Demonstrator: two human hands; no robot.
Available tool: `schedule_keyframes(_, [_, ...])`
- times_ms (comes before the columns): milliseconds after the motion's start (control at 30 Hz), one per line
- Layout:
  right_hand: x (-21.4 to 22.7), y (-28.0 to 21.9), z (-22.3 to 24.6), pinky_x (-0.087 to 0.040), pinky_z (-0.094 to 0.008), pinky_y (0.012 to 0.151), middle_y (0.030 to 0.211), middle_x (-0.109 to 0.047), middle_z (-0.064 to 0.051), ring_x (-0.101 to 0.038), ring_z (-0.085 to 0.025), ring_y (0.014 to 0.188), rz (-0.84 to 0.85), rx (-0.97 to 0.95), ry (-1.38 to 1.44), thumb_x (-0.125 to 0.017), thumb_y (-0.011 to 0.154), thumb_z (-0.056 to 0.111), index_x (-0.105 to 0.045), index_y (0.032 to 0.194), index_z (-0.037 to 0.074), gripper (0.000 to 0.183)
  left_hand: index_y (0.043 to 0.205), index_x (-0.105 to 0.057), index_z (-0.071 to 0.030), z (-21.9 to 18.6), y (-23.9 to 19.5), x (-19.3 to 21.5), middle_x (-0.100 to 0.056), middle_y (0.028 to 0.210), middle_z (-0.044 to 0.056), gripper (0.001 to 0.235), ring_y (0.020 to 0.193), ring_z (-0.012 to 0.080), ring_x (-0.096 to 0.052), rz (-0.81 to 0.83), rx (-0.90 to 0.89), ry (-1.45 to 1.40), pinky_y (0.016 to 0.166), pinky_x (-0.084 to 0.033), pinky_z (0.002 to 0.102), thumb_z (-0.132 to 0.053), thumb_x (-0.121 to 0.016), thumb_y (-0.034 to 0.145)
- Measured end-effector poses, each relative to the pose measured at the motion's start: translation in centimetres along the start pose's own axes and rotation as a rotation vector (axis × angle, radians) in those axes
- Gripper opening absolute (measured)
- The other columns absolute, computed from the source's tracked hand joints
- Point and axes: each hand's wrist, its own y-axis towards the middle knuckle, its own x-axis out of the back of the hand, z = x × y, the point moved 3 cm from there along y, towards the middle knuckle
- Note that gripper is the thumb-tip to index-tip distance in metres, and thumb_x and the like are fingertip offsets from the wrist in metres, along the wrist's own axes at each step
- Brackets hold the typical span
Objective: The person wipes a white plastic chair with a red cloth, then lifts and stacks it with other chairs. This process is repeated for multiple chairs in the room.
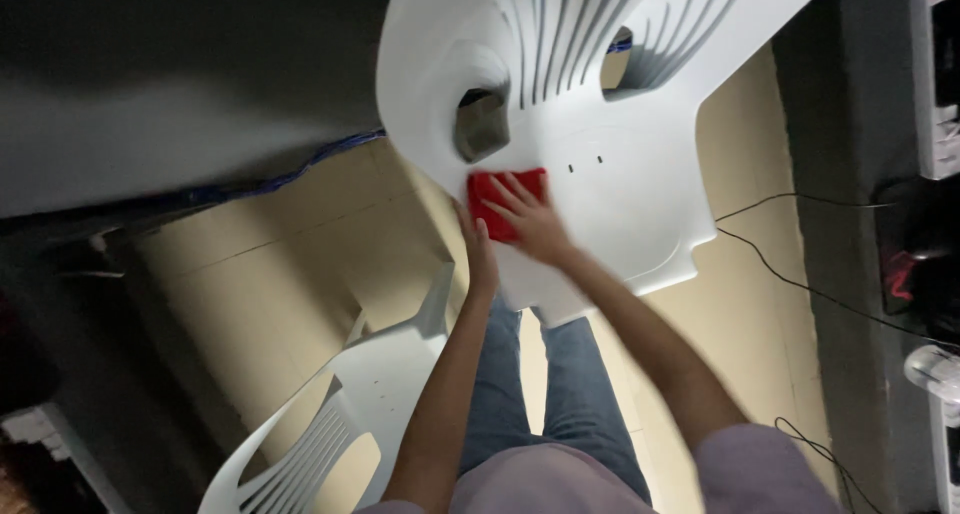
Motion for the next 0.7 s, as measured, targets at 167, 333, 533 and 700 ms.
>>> schedule_keyframes(167, [-4.4,-5.6,-19.5,-0.020,-0.053,0.132,0.171,-0.034,-0.002,-0.027,-0.025,0.163,-0.092,-0.062,-0.069,-0.066,0.095,0.019,-0.052,0.154,0.022,0.060,0.167,0.001,-0.006,-1.3,-1.0,0.7,0.001,0.176,0.017,0.091,0.163,0.0316,-0.004,0.080,-0.040,0.010,0.130,-0.008,0.044,-0.064,-0.034,0.106])
schedule_keyframes(333, [1.7,-2.2,-12.2,-0.006,-0.068,0.110,0.164,-0.034,-0.019,-0.027,-0.042,0.151,-0.276,-0.510,-0.200,-0.080,0.077,0.024,-0.052,0.145,0.011,0.074,0.167,0.001,-0.007,-1.0,-3.9,1.6,-0.001,0.176,0.016,0.089,0.163,0.0303,-0.007,0.081,-0.026,-0.062,0.130,-0.009,0.043,-0.060,-0.039,0.107])
schedule_keyframes(533, [-7.2,-3.9,-1.9,-0.010,-0.064,0.133,0.175,-0.029,-0.012,-0.022,-0.031,0.165,-0.456,-0.187,0.031,-0.075,0.090,0.013,-0.049,0.155,0.013,0.070,0.168,-0.004,-0.012,2.0,-6.8,1.2,-0.013,0.174,0.014,0.086,0.158,0.0304,-0.019,0.012,0.120,-0.173,0.126,-0.020,0.043,-0.057,-0.040,0.105])
schedule_keyframes(700, [-2.0,-10.1,3.6,-0.012,-0.073,0.114,0.165,-0.034,-0.014,-0.032,-0.035,0.148,0.089,0.064,-0.027,-0.082,0.074,0.038,-0.052,0.150,0.019,0.084,0.167,-0.007,-0.012,4.9,-7.2,0.9,-0.022,0.171,0.019,0.082,0.156,0.0331,-0.026,-0.127,0.057,-0.336,0.126,-0.026,0.046,-0.053,-0.044,0.106])
